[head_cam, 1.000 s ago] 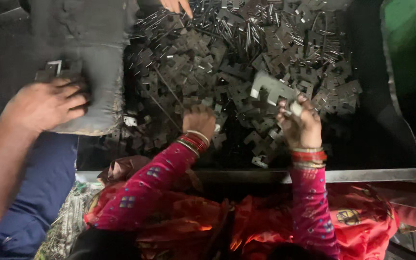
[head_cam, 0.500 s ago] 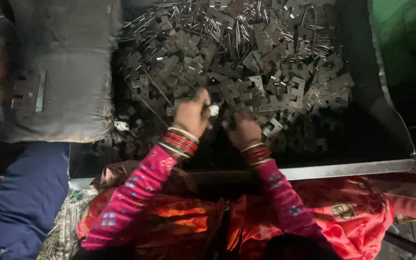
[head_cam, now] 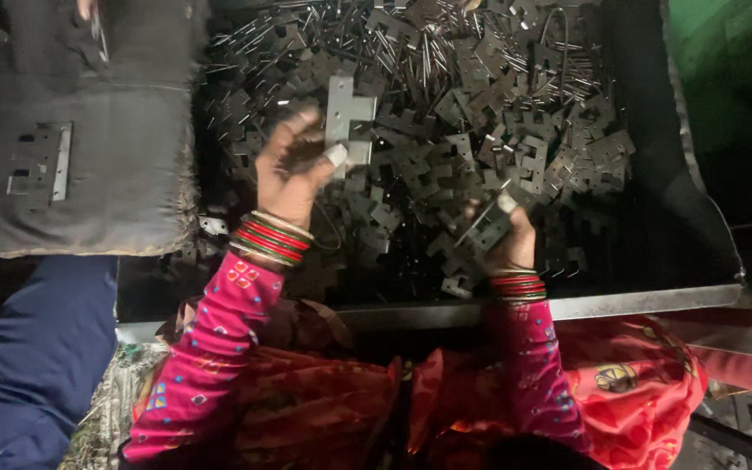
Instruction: The person sorts through a large bin of metal hinges and pins, picking up individual metal plates and placing them onto a black padded surface to their left.
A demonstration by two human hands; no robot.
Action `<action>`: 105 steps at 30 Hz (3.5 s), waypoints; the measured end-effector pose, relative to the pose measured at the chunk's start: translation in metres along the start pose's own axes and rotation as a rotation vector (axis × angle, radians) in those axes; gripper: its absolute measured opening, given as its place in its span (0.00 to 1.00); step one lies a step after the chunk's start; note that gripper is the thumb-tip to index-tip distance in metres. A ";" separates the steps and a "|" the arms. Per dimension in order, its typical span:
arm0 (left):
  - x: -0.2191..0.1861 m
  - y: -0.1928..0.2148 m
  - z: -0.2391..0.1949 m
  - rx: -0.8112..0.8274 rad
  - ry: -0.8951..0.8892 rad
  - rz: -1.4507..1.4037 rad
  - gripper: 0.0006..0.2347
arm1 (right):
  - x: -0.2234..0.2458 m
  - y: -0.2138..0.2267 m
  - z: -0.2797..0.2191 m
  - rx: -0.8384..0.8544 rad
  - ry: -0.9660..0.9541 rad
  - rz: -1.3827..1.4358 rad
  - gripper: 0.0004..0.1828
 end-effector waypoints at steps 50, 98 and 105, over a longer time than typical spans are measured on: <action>0.128 -0.023 -0.068 0.410 0.008 2.051 0.10 | 0.040 0.022 -0.003 -0.104 0.087 0.191 0.41; -0.014 0.027 -0.006 -0.010 -0.126 1.733 0.06 | -0.005 -0.018 -0.024 -0.052 0.120 -1.962 0.28; -0.112 0.232 0.047 -0.674 -0.328 2.342 0.08 | -0.029 0.028 -0.021 0.041 0.266 -2.147 0.29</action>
Point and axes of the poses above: each hand's wrist, its own z-axis towards the middle knuckle, its own y-axis out of the back of the hand, x = y × z, the point moved 7 cm from there along z, towards the middle knuckle, and after that the axes turned 10 degrees about -z, right-handed, at the moved point
